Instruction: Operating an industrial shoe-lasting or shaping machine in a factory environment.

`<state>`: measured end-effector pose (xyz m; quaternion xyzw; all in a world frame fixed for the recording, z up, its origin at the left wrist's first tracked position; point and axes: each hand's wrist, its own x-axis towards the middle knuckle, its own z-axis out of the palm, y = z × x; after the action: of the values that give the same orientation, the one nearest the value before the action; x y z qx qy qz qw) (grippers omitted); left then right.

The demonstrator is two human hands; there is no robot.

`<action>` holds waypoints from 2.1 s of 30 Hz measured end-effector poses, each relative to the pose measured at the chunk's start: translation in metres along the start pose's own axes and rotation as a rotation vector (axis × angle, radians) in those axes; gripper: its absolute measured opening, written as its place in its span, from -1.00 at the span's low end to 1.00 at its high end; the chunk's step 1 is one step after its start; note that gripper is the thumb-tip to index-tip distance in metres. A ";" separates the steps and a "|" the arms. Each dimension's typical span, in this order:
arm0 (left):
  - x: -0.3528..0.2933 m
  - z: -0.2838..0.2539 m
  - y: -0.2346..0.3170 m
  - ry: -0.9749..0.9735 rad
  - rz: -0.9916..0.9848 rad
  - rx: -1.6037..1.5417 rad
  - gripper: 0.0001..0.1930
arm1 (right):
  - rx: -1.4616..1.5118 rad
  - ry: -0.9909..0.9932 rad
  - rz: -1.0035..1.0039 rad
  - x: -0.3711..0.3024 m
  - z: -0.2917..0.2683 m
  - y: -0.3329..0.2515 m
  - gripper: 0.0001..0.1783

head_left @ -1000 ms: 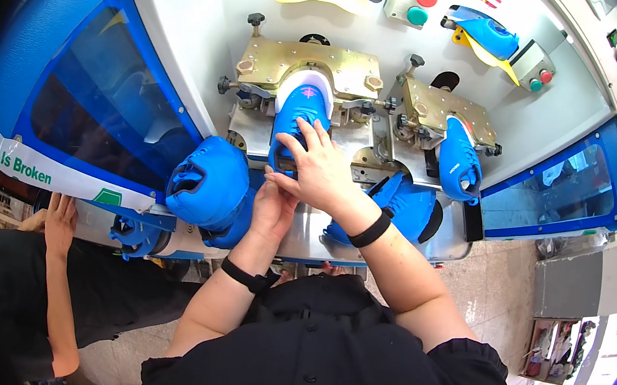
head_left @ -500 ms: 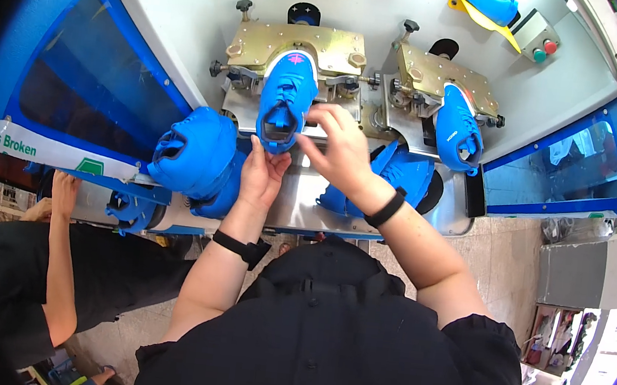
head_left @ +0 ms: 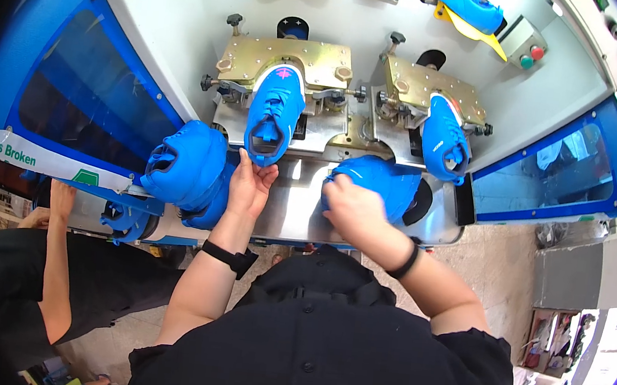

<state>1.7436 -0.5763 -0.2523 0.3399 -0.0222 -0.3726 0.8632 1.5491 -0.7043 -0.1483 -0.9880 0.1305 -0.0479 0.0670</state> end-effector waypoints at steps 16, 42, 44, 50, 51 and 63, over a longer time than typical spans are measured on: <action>-0.005 -0.003 0.002 -0.021 -0.031 -0.052 -0.60 | 0.224 0.824 -0.170 0.161 -0.199 -0.001 -0.65; -0.001 -0.012 0.011 -0.008 -0.101 -0.055 -0.59 | 0.331 0.817 0.038 0.120 -0.070 0.055 -0.75; 0.001 -0.012 0.013 0.002 -0.121 -0.015 -0.58 | 0.353 0.696 0.054 0.069 -0.044 0.054 -0.84; -0.003 0.006 0.022 0.016 -0.191 -0.041 -0.47 | 0.491 0.798 0.582 -0.086 0.054 0.086 -0.82; -0.005 0.012 0.017 0.014 -0.212 -0.019 -0.47 | 0.681 0.873 0.834 -0.112 0.075 0.102 -0.81; -0.021 0.057 -0.057 -0.097 -0.608 0.345 -0.73 | 1.906 0.996 1.605 -0.209 0.163 0.190 -0.35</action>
<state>1.6763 -0.6231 -0.2380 0.4538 -0.0237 -0.6189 0.6407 1.3189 -0.8110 -0.3528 -0.0846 0.5963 -0.4192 0.6794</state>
